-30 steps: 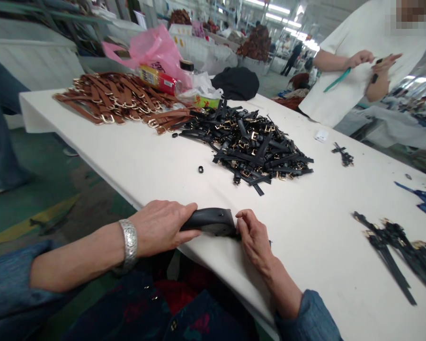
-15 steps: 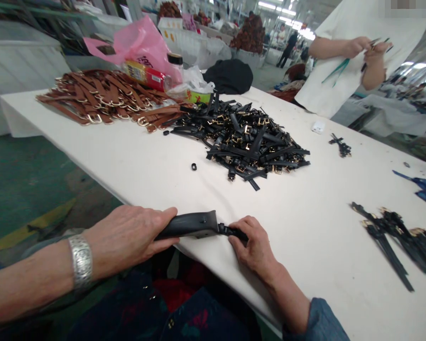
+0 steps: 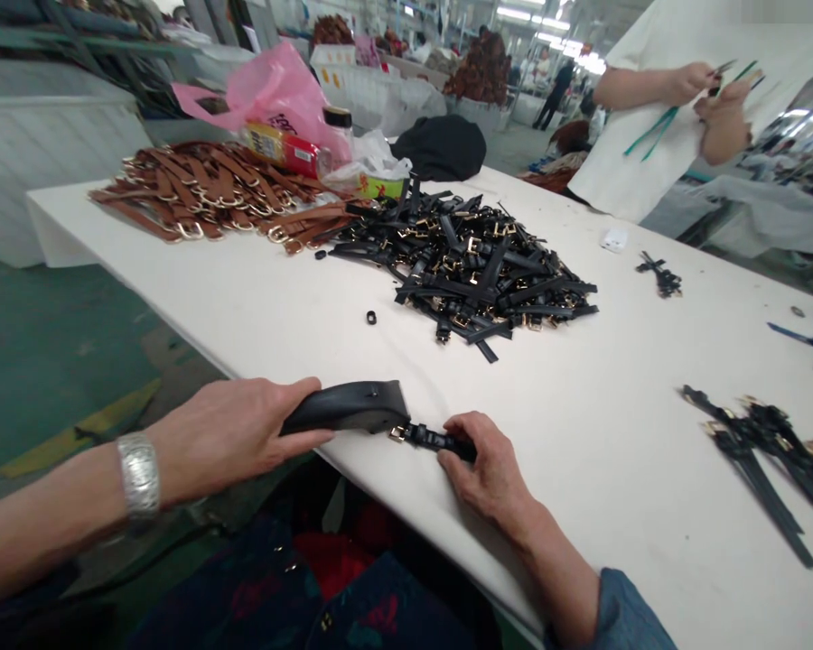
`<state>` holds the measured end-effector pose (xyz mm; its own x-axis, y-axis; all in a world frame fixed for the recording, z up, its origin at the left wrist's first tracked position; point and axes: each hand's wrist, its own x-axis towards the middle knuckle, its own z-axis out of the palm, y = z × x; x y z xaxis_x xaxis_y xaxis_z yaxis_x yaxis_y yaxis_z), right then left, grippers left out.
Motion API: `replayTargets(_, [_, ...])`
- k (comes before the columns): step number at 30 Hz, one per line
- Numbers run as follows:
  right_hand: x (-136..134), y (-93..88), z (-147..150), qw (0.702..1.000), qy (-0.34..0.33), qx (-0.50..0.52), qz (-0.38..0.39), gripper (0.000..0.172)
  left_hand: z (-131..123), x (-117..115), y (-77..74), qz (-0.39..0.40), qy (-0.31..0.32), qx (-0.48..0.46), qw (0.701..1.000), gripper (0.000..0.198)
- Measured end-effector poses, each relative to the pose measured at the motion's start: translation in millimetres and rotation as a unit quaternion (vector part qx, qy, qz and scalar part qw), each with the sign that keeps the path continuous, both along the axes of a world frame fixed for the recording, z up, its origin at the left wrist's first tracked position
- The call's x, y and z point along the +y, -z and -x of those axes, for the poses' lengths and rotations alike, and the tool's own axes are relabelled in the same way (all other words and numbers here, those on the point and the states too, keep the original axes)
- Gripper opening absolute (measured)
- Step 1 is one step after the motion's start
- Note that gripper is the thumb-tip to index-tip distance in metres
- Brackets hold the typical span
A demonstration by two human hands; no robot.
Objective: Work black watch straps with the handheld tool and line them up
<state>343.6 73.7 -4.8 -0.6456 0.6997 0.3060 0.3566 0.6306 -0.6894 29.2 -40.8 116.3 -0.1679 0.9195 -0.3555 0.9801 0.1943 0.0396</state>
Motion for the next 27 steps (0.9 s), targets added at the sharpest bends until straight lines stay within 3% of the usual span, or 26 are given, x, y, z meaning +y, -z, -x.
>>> replayTargets(5, [1.9, -2.5, 1.7, 1.000, -0.015, 0.008, 0.012, 0.026, -15.7, -11.7, -3.4, 0.005, 0.041, -0.024, 0.999, 0.037])
replayTargets(10, [3.9, -2.7, 2.1, 0.999, -0.003, 0.017, 0.031, 0.029, -37.7, 10.2, 1.4, -0.020, 0.044, 0.002, 0.999, 0.039])
replayTargets(16, [3.2, -2.9, -5.5, 0.999, -0.021, 0.036, 0.022, 0.025, -32.6, 20.1, -7.8, -0.004, 0.048, 0.044, 0.998, 0.047])
replayTargets(21, [7.6, 2.7, -11.0, 1.000, -0.006, 0.025, 0.012, 0.026, -46.7, 10.0, -18.5, 0.020, 0.103, 0.023, 0.994, 0.027])
replayTargets(27, [10.4, -3.5, -13.4, 0.997, -0.037, 0.022, 0.061, 0.027, -62.0, 13.8, -21.3, 0.053, 0.150, 0.047, 0.986, 0.020])
